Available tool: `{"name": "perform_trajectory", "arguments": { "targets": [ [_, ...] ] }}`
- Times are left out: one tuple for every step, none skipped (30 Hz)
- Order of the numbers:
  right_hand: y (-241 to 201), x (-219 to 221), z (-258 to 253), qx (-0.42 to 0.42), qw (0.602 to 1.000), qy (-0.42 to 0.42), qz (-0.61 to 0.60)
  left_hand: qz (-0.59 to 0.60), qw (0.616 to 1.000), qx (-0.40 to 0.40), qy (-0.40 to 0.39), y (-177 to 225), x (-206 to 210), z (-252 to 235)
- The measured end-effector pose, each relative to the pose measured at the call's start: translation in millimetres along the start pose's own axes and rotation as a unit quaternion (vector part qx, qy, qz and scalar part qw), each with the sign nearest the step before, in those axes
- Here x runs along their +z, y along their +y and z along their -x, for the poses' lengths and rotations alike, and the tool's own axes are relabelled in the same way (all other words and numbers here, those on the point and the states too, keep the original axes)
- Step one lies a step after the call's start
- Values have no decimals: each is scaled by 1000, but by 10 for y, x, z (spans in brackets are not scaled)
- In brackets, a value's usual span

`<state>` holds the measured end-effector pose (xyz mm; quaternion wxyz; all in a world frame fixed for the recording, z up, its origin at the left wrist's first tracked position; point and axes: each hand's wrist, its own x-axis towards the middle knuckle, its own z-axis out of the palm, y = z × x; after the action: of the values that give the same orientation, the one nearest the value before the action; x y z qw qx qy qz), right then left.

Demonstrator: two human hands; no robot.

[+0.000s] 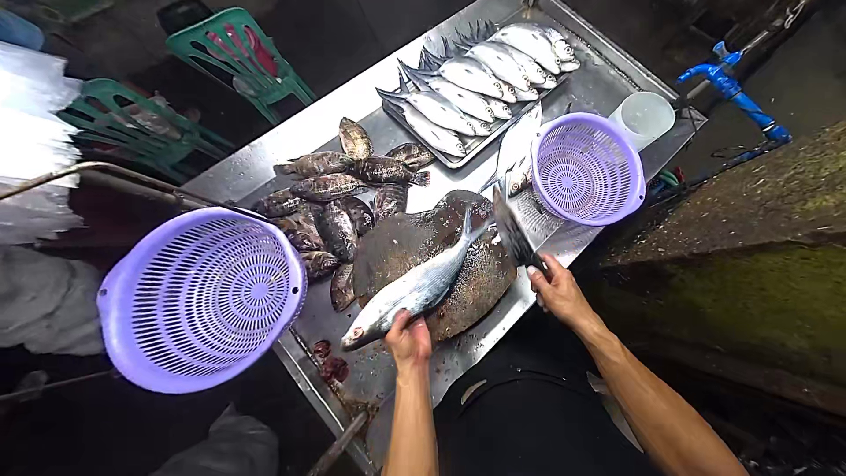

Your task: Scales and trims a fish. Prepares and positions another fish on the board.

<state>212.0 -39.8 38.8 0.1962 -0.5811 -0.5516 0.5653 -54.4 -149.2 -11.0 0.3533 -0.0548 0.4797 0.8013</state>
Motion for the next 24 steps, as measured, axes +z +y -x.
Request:
{"name": "perform_trajectory", "arguments": {
  "targets": [
    [31, 52, 29, 19, 1000, -12, 13, 22, 1000, 14, -8, 176, 22, -3],
    [61, 103, 92, 44, 998, -33, 11, 40, 998, 35, -16, 371, 25, 6],
    [81, 148, 144, 68, 996, -61, 3, 49, 996, 63, -24, 572, 34, 14],
    [95, 193, 167, 88, 991, -99, 1, 52, 993, 96, -33, 772, 44, 23],
    [115, 256, 175, 102, 984, -145, 9, 49, 989, 129, -47, 970, 46, 38],
    [129, 348, 153, 104, 975, -196, 27, 40, 983, 165, -66, 1148, 57, 52],
    [131, 478, 103, 94, 964, -245, 50, 31, 976, 198, -80, 1298, 90, 62],
    [130, 640, 51, 74, 952, -288, 72, 26, 969, 228, -93, 1418, 125, 69],
    [116, 806, -8, 50, 941, -322, 94, 27, 962, 253, -104, 1507, 160, 63],
    [89, 945, -84, 28, 931, -345, 118, 36, 955, 271, -113, 1569, 194, 44],
    [49, 1027, -176, 12, 926, -352, 138, 52, 951, 280, -119, 1610, 220, 25],
    [9, 1032, -265, 8, 927, -343, 149, 65, 950, 280, -119, 1630, 241, 21],
    [-26, 950, -361, 14, 934, -321, 155, 80, 951, 274, -118, 1624, 248, 22],
    [-50, 793, -473, 25, 944, -290, 154, 96, 952, 263, -120, 1595, 235, 21],
    [-56, 585, -579, 43, 954, -259, 144, 110, 955, 249, -117, 1551, 202, 27],
    [-51, 354, -660, 65, 964, -224, 130, 119, 958, 234, -113, 1496, 161, 37],
    [-52, 114, -723, 91, 972, -182, 114, 128, 962, 217, -107, 1433, 129, 52],
    [-60, -124, -778, 117, 978, -138, 102, 139, 965, 200, -102, 1368, 112, 68],
    [-58, -344, -817, 129, 982, -91, 100, 147, 967, 183, -99, 1301, 103, 82],
    [-53, -529, -834, 131, 985, -38, 109, 158, 968, 167, -99, 1231, 100, 94],
    [-50, -668, -828, 129, 984, 9, 124, 169, 969, 150, -97, 1166, 113, 103],
    [-69, -750, -789, 123, 983, 41, 132, 180, 970, 134, -97, 1103, 154, 108],
    [-111, -770, -707, 113, 985, 50, 119, 190, 970, 117, -97, 1040, 208, 112],
    [-150, -735, -597, 103, 990, 33, 91, 202, 969, 100, -100, 965, 268, 104]
  ]
}}
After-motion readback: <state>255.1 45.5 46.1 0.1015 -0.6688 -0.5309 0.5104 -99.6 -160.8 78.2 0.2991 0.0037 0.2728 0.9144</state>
